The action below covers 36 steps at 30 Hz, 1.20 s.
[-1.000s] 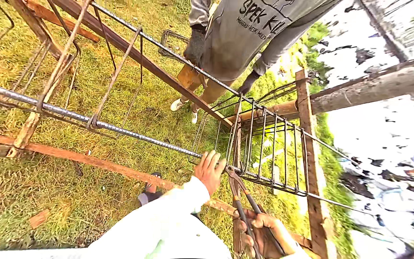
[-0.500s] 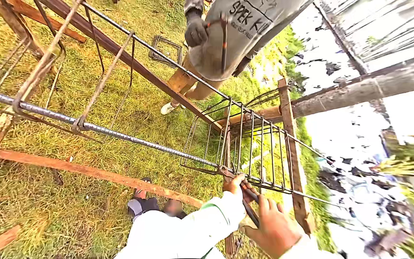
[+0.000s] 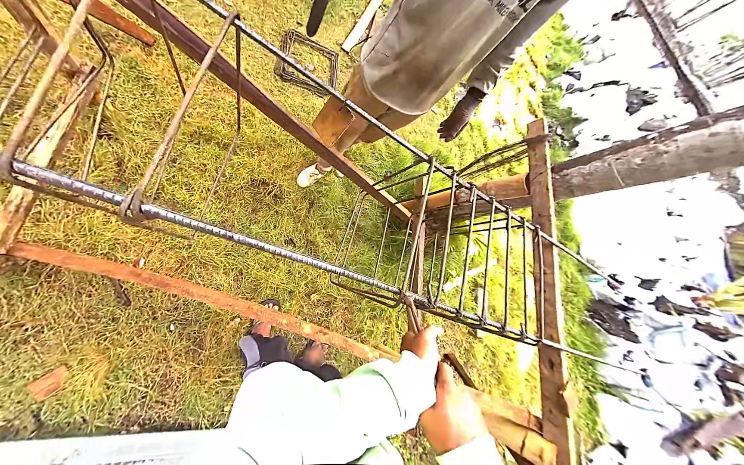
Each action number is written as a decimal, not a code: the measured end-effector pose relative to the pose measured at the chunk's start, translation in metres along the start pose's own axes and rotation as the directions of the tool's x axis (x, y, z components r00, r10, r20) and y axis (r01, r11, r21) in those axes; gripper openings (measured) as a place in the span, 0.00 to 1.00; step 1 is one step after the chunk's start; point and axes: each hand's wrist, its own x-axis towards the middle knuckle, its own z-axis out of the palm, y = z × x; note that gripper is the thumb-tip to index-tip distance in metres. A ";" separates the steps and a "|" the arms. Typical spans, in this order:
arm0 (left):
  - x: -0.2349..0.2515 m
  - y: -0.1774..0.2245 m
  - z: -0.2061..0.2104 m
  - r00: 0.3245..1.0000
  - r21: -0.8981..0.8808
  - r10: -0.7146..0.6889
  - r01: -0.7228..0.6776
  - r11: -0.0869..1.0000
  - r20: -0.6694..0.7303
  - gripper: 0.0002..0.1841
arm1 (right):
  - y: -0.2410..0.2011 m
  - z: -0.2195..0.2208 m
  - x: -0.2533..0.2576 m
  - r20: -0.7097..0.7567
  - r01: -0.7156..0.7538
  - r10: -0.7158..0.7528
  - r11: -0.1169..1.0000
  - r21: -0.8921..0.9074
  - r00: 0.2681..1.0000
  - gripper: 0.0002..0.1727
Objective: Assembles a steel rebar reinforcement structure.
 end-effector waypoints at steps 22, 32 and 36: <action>0.046 0.000 0.007 0.895 -0.442 -0.010 0.231 0.867 0.446 0.19 | 0.040 -0.085 0.033 0.296 0.115 -0.182 0.966 0.231 0.938 0.35; 0.034 -0.002 0.014 0.947 -0.409 0.002 0.137 0.902 0.322 0.16 | 0.034 -0.105 0.051 0.468 0.095 -0.076 0.995 -0.018 0.881 0.35; 0.051 -0.019 0.001 0.880 -0.304 0.026 0.135 0.943 0.474 0.20 | 0.075 -0.078 0.073 0.689 -0.291 -0.374 0.705 0.646 0.621 0.27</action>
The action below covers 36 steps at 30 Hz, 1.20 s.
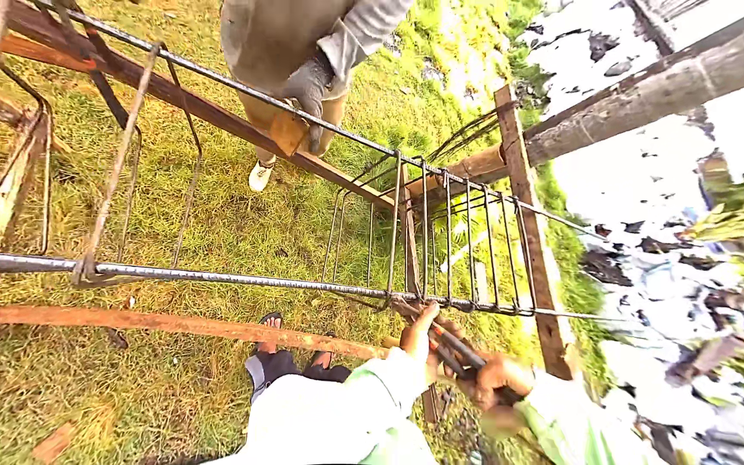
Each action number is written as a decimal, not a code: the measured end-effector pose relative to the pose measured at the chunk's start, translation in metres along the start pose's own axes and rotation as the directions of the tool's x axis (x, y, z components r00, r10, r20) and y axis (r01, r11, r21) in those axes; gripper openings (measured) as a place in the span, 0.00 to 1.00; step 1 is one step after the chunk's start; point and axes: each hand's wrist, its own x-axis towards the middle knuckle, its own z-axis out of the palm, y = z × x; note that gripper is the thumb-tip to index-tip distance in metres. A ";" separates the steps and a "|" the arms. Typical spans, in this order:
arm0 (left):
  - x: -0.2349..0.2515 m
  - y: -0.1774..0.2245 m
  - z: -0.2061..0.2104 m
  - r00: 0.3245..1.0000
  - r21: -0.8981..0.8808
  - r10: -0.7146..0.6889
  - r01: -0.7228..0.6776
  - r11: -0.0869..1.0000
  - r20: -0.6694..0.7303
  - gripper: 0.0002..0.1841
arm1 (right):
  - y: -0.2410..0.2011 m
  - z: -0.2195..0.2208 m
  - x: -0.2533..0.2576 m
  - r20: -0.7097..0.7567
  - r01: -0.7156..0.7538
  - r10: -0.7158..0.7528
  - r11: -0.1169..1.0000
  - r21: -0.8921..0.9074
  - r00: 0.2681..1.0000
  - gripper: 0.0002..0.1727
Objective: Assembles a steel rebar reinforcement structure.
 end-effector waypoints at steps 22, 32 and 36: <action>-0.010 0.006 0.032 0.990 0.001 0.051 -0.051 0.999 -0.133 0.22 | -0.058 0.060 -0.043 -0.555 -0.425 -0.260 0.420 -0.802 0.790 0.38; -0.020 -0.004 0.027 0.958 0.203 0.066 -0.009 0.979 -0.278 0.29 | -0.049 0.071 -0.032 -0.555 -0.398 -0.152 0.548 -0.736 0.818 0.34; -0.014 -0.001 0.030 0.960 0.241 0.073 -0.007 0.970 -0.269 0.33 | 0.008 0.071 -0.015 -0.429 -0.450 -0.735 0.188 -0.873 0.525 0.37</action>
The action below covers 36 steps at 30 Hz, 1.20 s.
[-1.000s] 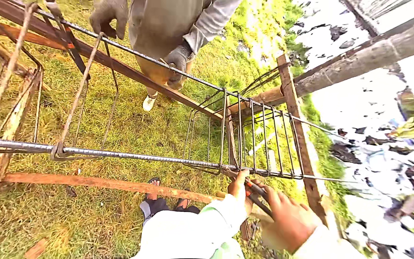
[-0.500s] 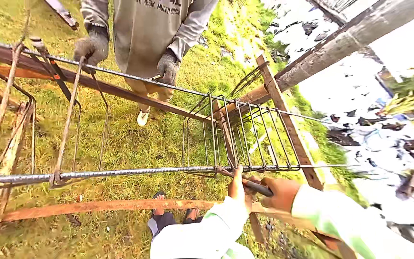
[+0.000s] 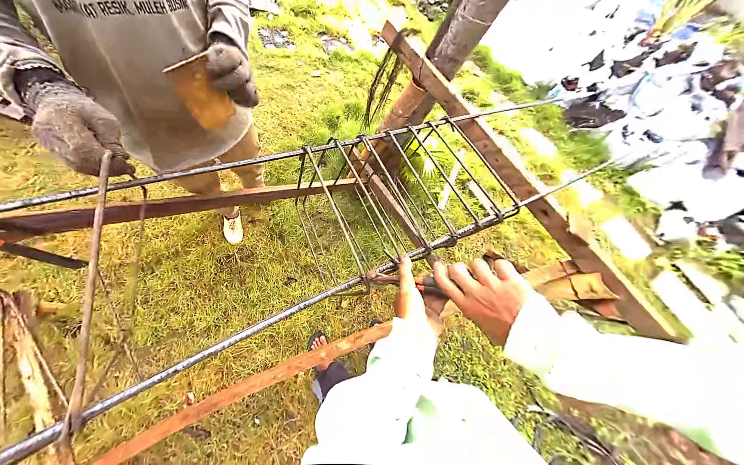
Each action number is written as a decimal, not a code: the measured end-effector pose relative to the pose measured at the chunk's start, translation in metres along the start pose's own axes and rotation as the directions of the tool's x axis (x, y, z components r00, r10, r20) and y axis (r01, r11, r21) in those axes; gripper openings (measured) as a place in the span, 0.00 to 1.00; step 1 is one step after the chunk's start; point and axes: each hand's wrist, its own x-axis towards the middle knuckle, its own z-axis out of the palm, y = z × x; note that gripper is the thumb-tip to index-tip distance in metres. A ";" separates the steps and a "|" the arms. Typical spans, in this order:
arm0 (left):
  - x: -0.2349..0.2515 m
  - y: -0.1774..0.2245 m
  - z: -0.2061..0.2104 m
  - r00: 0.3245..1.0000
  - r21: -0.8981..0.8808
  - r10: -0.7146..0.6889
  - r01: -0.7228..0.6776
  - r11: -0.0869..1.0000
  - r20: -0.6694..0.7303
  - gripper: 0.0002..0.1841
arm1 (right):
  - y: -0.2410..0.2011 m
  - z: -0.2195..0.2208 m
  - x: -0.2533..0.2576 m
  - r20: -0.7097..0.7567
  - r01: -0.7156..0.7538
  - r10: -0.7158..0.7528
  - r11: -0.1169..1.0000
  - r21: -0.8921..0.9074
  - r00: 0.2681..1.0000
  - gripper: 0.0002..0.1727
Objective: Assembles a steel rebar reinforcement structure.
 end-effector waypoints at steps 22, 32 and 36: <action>-0.014 -0.006 -0.005 0.997 0.068 0.029 -0.033 0.997 0.065 0.22 | 0.018 -0.005 0.051 0.637 -0.443 0.058 0.766 0.465 0.769 0.10; -0.016 0.001 -0.001 0.998 0.032 0.038 -0.039 0.999 0.040 0.23 | 0.017 -0.019 0.017 0.286 -0.150 0.038 0.912 0.382 0.958 0.45; -0.031 0.009 0.002 1.000 0.088 -0.009 0.008 0.996 0.012 0.21 | 0.002 -0.002 0.010 0.093 -0.146 0.124 0.942 0.302 0.988 0.30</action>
